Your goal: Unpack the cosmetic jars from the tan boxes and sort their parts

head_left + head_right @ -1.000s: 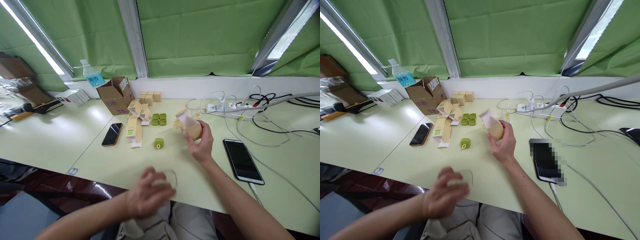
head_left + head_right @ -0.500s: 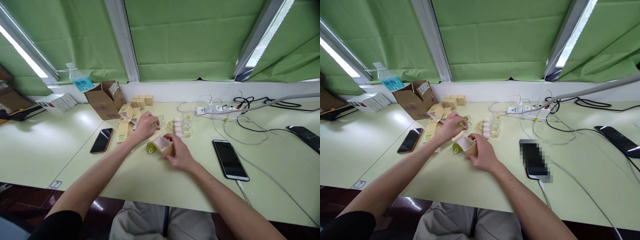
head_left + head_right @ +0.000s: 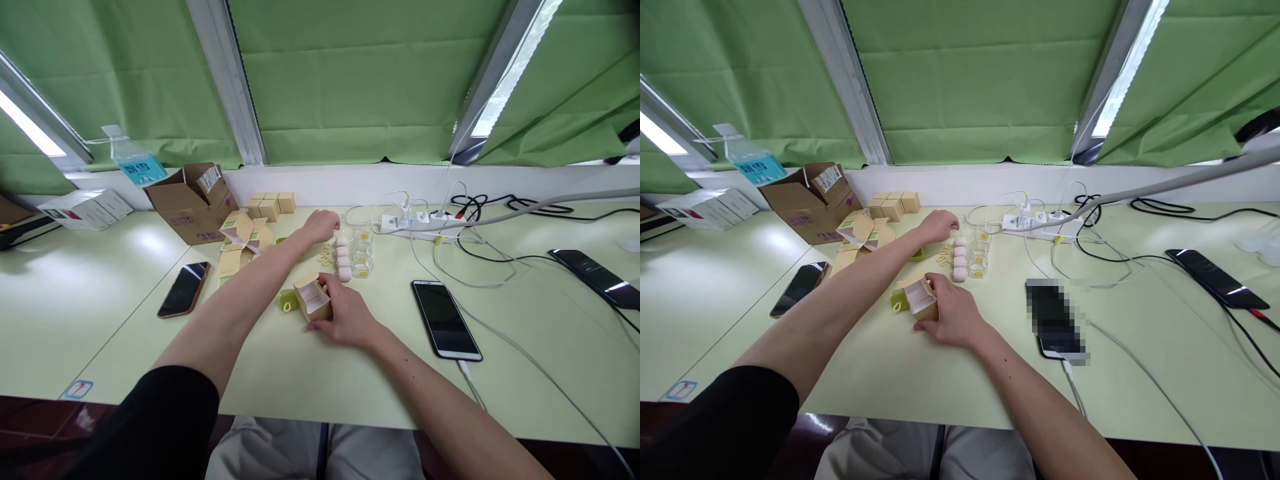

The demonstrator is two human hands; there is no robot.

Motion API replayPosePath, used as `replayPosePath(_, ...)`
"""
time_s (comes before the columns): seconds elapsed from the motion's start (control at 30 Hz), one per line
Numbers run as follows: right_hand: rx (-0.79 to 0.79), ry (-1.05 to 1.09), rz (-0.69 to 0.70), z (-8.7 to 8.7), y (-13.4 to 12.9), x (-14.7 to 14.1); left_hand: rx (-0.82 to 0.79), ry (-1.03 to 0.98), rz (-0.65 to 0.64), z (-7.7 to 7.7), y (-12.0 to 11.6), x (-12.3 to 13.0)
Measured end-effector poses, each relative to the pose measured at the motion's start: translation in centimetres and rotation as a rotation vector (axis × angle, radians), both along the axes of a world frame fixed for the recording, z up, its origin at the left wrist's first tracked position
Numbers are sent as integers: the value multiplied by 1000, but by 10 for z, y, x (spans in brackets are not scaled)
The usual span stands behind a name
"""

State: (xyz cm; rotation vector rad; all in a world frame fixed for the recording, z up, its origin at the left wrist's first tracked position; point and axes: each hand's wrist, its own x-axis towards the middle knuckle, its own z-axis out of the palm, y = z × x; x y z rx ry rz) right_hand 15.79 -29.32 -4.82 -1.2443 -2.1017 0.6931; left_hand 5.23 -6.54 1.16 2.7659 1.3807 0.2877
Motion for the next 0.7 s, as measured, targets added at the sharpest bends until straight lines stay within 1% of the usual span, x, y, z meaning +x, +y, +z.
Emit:
replayPosePath(0.1, 2, -12, -1, 1, 0, 0, -22, 28, 10, -3, 7, 17)
replayPosePath(0.17, 3, -18, -2, 1, 0, 0, -34, 35, 12, -5, 8, 24)
replayPosePath(0.33, -6, -31, 6, 3, 1, 0, -55, 23, 17, -7, 6, 26)
replayPosePath(0.43, -12, -33, 10, 4, 0, 1, -77, -8, 13, -5, 5, 23)
replayPosePath(0.5, -20, -31, 3, 6, 0, 2, -87, -43, 8, 0, 4, 20)
replayPosePath(0.6, -38, -28, -22, 9, 0, 5, -75, -113, 6, 13, -1, 9)
replayPosePath(0.7, -45, -40, -66, 13, 0, 7, -25, -315, 14, 29, -20, -14)
